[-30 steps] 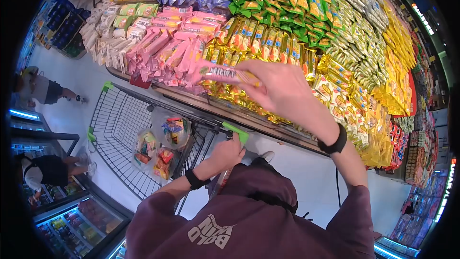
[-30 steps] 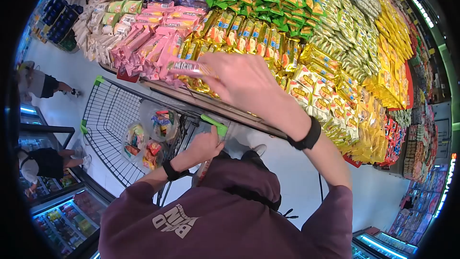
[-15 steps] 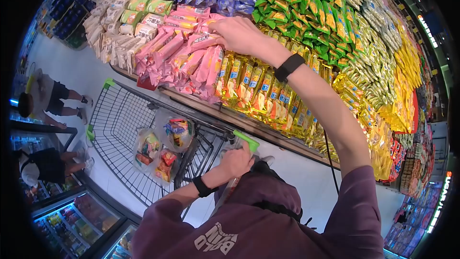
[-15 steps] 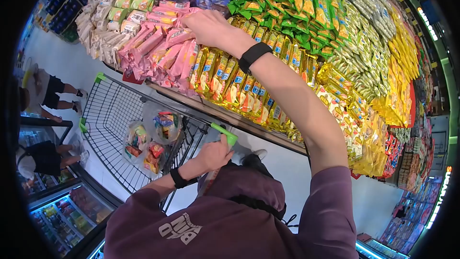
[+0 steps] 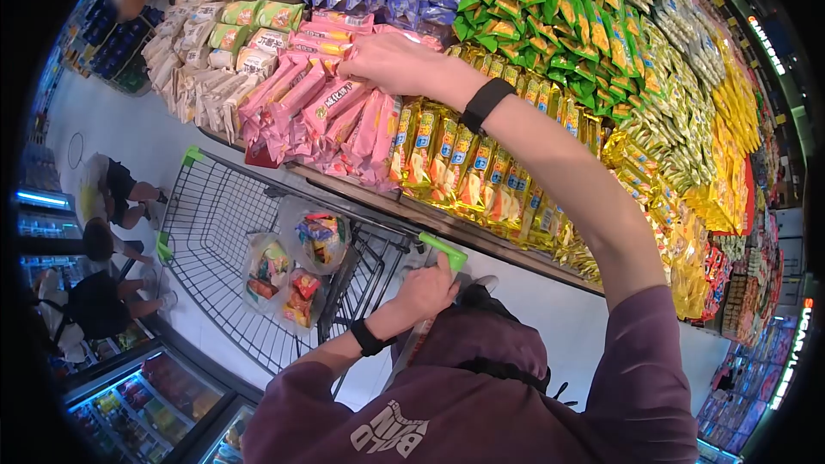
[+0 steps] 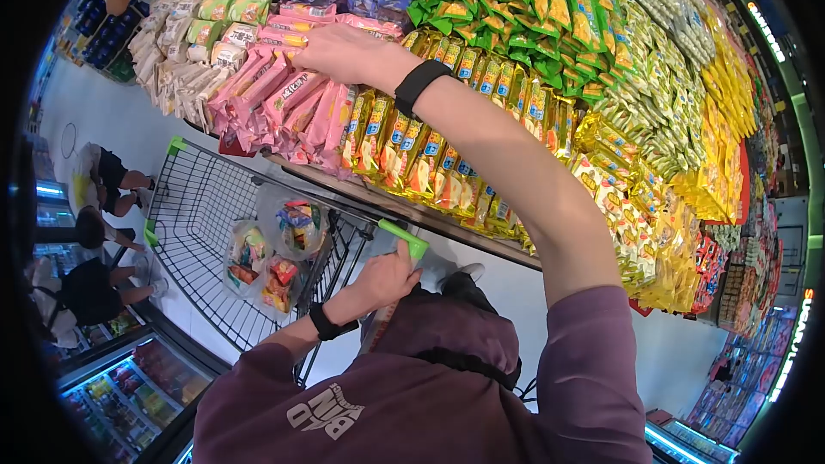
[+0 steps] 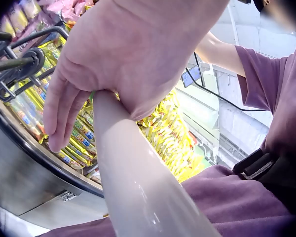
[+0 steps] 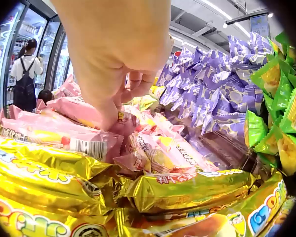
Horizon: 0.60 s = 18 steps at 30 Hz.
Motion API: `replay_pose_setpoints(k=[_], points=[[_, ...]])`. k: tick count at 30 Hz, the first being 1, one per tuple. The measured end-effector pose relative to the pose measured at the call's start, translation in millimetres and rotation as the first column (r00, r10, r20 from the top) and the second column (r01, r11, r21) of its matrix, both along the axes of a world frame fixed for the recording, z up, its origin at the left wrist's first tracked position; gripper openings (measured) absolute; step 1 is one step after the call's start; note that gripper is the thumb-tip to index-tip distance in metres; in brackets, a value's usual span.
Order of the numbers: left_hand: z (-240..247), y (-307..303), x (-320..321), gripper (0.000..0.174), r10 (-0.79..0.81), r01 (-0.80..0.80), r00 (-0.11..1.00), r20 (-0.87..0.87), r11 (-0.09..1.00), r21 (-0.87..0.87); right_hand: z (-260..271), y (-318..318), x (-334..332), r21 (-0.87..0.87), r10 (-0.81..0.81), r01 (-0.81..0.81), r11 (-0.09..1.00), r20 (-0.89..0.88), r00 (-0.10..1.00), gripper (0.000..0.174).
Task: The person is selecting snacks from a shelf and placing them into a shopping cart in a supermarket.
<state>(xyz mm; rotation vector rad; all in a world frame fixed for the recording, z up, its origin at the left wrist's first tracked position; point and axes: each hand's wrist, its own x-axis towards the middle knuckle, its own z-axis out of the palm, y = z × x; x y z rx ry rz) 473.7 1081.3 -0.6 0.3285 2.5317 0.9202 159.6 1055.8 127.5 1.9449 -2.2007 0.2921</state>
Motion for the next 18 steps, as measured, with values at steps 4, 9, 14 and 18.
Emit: replay_pose_setpoints(k=[4, 9, 14, 18], points=[[1.1, -1.6, 0.5, 0.048, 0.006, -0.005, 1.0, -0.009, 1.0, 0.02, 8.3, -4.0, 4.9, -0.108, 0.073, -0.068, 0.992, 0.038, 0.997, 0.019], [-1.0, -2.3, -0.8, 0.049, 0.006, -0.004, 1.0, -0.03, 0.998, 0.068, -6.8, -18.8, 13.4, -0.076, 0.008, 0.007, 0.997, 0.2, 0.98, 0.012], [2.2, -1.0, -2.4, 0.044, 0.003, -0.003, 1.0, -0.002, 0.999, 0.051, -27.6, -32.3, 21.3, -0.162, -0.094, 0.095, 0.982, 0.016, 0.995, 0.008], [4.6, -1.1, -3.5, 0.046, 0.001, -0.002, 1.0, 0.026, 0.999, 0.041, -15.1, -20.8, 37.1, -0.203, -0.146, 0.131, 0.971, -0.063, 0.987, 0.009]])
